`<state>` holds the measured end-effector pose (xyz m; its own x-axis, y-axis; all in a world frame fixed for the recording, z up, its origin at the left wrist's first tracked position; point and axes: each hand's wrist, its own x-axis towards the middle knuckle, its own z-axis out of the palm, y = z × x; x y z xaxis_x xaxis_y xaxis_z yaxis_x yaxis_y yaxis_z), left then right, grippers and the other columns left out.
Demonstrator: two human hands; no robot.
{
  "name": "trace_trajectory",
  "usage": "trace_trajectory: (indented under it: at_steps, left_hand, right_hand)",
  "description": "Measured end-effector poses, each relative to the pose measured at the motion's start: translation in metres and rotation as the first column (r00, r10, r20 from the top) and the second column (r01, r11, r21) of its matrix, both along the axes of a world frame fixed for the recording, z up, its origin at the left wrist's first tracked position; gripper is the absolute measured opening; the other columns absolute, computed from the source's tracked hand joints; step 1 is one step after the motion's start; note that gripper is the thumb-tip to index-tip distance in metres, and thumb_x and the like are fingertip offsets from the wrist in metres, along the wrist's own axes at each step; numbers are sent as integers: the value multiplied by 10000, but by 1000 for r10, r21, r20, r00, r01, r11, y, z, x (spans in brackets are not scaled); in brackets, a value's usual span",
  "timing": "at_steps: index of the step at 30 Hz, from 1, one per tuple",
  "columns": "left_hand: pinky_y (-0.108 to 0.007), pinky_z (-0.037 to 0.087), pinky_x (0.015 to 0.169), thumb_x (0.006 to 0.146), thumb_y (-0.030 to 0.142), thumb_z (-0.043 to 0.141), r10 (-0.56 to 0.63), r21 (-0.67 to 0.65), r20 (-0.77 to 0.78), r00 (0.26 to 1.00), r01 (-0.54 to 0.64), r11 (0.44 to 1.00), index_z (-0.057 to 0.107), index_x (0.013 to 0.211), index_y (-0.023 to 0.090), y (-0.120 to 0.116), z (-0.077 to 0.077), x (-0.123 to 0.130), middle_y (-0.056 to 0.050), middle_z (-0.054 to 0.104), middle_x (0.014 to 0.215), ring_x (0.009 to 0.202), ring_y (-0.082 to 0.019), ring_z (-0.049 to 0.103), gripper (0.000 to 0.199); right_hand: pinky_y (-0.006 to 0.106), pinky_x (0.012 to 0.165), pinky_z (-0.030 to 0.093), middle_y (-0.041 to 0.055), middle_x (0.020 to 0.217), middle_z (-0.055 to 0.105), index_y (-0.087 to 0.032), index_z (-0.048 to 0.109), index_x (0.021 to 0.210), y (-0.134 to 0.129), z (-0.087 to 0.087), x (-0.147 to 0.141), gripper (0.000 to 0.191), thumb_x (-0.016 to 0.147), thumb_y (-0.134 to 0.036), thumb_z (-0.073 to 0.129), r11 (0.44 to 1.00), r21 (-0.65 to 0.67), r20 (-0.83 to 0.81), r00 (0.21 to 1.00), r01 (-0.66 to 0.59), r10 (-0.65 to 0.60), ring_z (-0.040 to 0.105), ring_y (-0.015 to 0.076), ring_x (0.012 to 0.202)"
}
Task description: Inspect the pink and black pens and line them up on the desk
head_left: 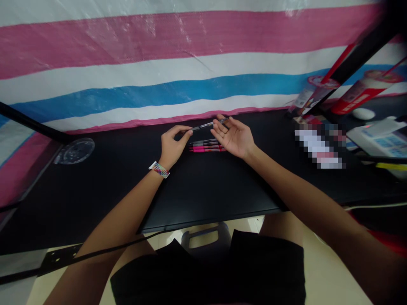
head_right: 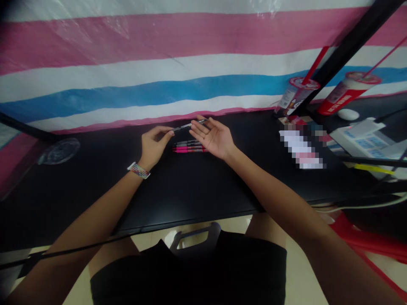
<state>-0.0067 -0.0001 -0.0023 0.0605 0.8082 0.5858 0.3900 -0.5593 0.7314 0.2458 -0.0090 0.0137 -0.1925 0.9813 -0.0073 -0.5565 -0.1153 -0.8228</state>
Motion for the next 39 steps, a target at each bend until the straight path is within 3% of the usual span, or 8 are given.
trace_trajectory:
  at_steps: [5, 15, 27, 32, 34, 36, 39]
  left_hand:
    - [-400, 636, 971, 1013, 332, 807, -3, 7, 9, 1000, 3, 1000, 864, 1059, 260, -1, 1, 0, -49, 877, 1082, 996, -227, 808, 103]
    - [-428, 633, 953, 1007, 329, 798, -35, 7, -49, 998, 36, 999, 860, 1029, 274, 1, -1, 1, -43, 875, 1015, 940, -233, 795, 86]
    - [-410, 624, 926, 999, 323, 803, -79, -34, -5, 997, 79, 996, 858, 1030, 270, 5, -6, 0, -48, 862, 998, 921, -228, 783, 83]
    - [-390, 622, 910, 1000, 322, 794, -86, -39, -1, 996, 86, 995, 859, 1034, 262, 6, -6, -1, -47, 865, 1023, 929, -223, 788, 95]
    - [-401, 629, 931, 989, 321, 796, -68, -45, -11, 998, 67, 997, 858, 1030, 262, 7, -7, -1, -46, 868, 1029, 941, -227, 790, 94]
    - [-421, 636, 947, 970, 319, 812, -45, -52, -22, 999, 44, 998, 861, 1024, 267, 9, -10, -1, -49, 872, 1028, 945, -236, 788, 90]
    - [-443, 636, 946, 951, 303, 833, -23, -55, -39, 999, 21, 998, 871, 1026, 280, 12, -15, -3, -55, 879, 1035, 947, -248, 786, 87]
  right_hand:
    - [471, 1200, 634, 62, 1094, 883, -257, 745, 1094, 1, -4, -2, 152, 948, -275, 709, 998, -56, -79, 997, 2, -7, 796, 265, 1301]
    - [473, 1187, 644, 106, 1243, 863, -254, 734, 1157, 1, 4, 5, 237, 988, -417, 703, 1000, -6, 35, 999, 16, -15, 730, 291, 1427]
    - [501, 1211, 626, 84, 1195, 874, -270, 728, 1113, 4, -4, 2, 174, 961, -354, 737, 1000, -17, 16, 1000, 26, -26, 742, 294, 1408]
    - [494, 1091, 681, 94, 1151, 878, -265, 742, 1111, 3, -1, 3, 258, 955, -471, 748, 1000, -11, 92, 995, 25, -24, 802, 313, 1261]
    - [461, 990, 700, 91, 1089, 872, -260, 771, 1124, 6, -4, 4, 326, 934, -525, 778, 999, 34, 168, 985, 27, -33, 830, 286, 1073]
    - [426, 909, 686, 67, 983, 841, -260, 808, 1098, 12, -10, 7, 322, 896, -509, 837, 987, 131, 282, 951, 94, -128, 795, 238, 894]
    - [439, 944, 646, 57, 944, 804, -262, 860, 1000, 20, -19, 14, 231, 868, -452, 865, 924, 333, 457, 825, 187, -332, 745, 233, 875]
